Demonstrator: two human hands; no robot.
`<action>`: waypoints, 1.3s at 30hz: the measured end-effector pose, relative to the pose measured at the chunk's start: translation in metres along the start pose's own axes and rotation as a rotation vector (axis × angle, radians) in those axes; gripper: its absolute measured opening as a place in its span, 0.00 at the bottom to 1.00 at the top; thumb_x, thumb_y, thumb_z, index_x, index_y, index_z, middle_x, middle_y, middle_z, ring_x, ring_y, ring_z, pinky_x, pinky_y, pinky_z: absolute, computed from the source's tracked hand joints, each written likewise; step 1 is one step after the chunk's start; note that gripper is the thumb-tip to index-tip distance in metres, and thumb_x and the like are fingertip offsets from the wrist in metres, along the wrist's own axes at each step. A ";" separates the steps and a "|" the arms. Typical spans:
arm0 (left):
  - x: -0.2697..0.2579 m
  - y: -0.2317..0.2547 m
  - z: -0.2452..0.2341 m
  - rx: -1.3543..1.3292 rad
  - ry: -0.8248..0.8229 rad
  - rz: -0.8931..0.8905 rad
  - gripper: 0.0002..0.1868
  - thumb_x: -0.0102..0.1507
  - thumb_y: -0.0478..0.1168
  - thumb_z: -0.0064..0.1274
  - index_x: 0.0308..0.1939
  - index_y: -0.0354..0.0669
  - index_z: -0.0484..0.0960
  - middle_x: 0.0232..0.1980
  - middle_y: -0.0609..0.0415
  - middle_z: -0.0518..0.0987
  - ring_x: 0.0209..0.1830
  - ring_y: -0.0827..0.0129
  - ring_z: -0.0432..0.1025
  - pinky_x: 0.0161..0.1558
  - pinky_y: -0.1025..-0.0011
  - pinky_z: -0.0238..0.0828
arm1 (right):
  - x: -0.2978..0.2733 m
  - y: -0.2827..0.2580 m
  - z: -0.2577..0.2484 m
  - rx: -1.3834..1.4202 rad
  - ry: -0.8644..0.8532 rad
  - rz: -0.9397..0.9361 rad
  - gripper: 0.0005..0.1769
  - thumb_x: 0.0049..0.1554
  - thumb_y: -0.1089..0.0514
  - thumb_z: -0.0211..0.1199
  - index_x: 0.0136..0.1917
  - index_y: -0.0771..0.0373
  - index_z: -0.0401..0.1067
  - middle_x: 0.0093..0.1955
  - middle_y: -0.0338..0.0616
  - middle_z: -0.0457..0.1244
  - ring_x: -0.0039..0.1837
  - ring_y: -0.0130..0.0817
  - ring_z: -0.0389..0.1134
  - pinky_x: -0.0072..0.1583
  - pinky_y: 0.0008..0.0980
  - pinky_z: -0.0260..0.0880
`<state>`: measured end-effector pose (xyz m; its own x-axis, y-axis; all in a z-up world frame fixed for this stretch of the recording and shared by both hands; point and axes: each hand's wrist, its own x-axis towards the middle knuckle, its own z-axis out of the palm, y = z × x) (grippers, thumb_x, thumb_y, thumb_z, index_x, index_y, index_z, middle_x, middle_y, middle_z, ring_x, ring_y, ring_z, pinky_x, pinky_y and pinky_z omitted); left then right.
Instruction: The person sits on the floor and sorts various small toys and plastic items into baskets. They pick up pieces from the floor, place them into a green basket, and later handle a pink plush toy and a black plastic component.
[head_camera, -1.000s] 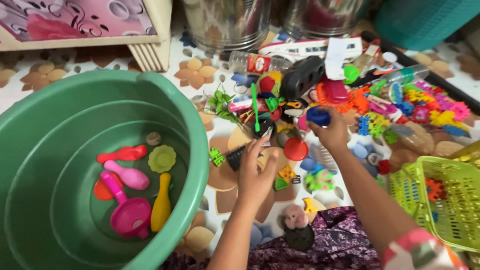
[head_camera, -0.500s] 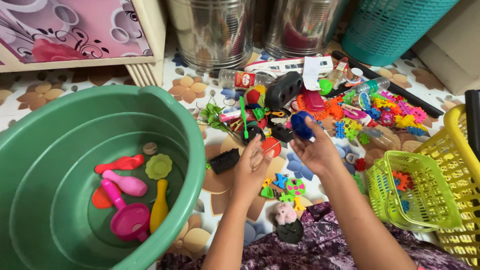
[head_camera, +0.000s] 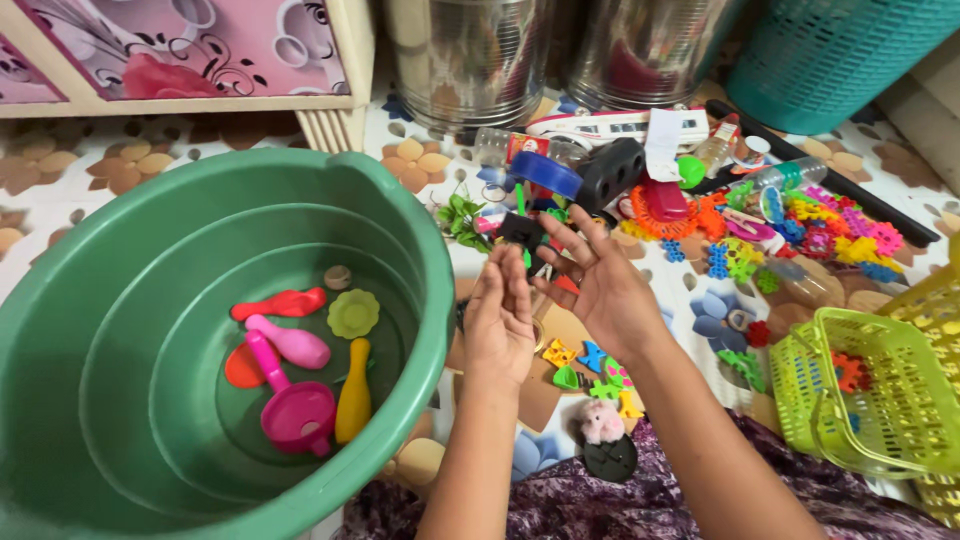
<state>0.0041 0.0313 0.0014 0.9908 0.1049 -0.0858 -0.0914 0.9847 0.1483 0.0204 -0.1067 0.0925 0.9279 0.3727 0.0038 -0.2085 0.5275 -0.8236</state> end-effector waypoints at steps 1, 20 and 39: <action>0.000 0.004 0.002 -0.068 -0.021 0.026 0.22 0.69 0.41 0.51 0.66 0.38 0.73 0.63 0.51 0.80 0.59 0.73 0.76 0.58 0.78 0.76 | 0.000 0.003 0.007 -0.021 -0.033 -0.010 0.42 0.64 0.41 0.51 0.84 0.54 0.42 0.80 0.38 0.56 0.67 0.32 0.63 0.66 0.43 0.67; -0.026 0.001 0.030 -0.206 0.122 0.006 0.31 0.66 0.65 0.36 0.60 0.48 0.74 0.50 0.54 0.80 0.43 0.64 0.78 0.46 0.66 0.76 | 0.054 0.050 0.112 -1.680 -0.289 -0.290 0.21 0.55 0.55 0.64 0.62 0.51 0.73 0.45 0.52 0.70 0.49 0.54 0.72 0.52 0.51 0.71; 0.005 -0.025 -0.022 0.285 0.507 -0.188 0.36 0.62 0.67 0.37 0.67 0.53 0.75 0.74 0.62 0.72 0.72 0.70 0.64 0.67 0.59 0.55 | 0.095 0.098 -0.182 -1.574 0.296 -0.227 0.17 0.58 0.64 0.55 0.55 0.54 0.81 0.52 0.48 0.73 0.53 0.43 0.74 0.55 0.41 0.74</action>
<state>0.0090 0.0101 -0.0248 0.8097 0.0550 -0.5842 0.1806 0.9240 0.3372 0.1446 -0.1590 -0.0912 0.9567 0.1495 0.2499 0.2683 -0.7861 -0.5568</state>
